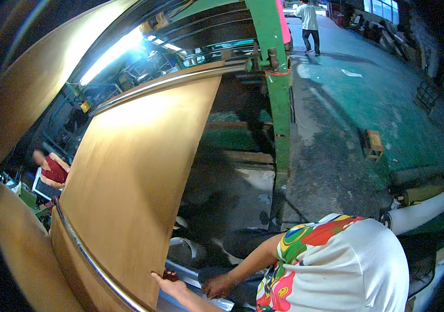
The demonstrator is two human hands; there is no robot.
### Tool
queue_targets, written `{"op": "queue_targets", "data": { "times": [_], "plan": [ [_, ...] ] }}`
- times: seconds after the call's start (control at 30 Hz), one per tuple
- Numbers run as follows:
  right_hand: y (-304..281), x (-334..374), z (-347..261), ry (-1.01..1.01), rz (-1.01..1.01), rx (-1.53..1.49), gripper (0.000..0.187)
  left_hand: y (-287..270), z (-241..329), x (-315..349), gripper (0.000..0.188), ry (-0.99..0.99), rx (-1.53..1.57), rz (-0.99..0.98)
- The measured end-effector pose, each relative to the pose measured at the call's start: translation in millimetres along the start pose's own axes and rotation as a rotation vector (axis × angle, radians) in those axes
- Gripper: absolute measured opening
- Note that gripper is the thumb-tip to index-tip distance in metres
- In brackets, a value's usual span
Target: The person feeds a large sheet of brown paper into a machine with rollers, using both hands to guide and align the material. The person repeatedly adjusts the paper's position to ensure smooth feeding through the rollers.
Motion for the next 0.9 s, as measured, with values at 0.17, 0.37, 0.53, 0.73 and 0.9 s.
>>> {"op": "queue_targets", "data": {
  "times": [0.17,0.37,0.53,0.73,0.9],
  "plan": [
    [-4.9,-5.6,-6.9,0.026,-0.042,-0.003,0.021,-14.1,3.2,-6.9,0.041,0.009,-0.005,0.018],
    [5.9,1.1,-0.1,0.043,-0.088,0.042,0.024,-32.5,3.2,-18.8,0.039,0.040,0.073,0.135],
    [5.4,6.5,3.4,0.119,-0.053,0.104,0.027,-31.7,1.3,-17.3,0.037,0.186,0.187,0.287],
    [7.4,1.1,3.8,0.151,-0.197,0.130,0.021,2.5,3.6,-8.5,0.038,0.182,0.133,0.280],
    [23.8,5.8,14.2,0.127,-0.157,0.174,0.018,27.4,0.8,-15.7,0.036,0.019,-0.026,0.024]
  ]
}}
Point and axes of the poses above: each hand's wrist, its own x-axis away from the middle knuckle, its own y-axis out of the palm, z = x × y, the point moved 5 cm from there along -x, towards the middle knuckle, and after that the axes turned 10 degrees about -y, right-handed, at the moved point
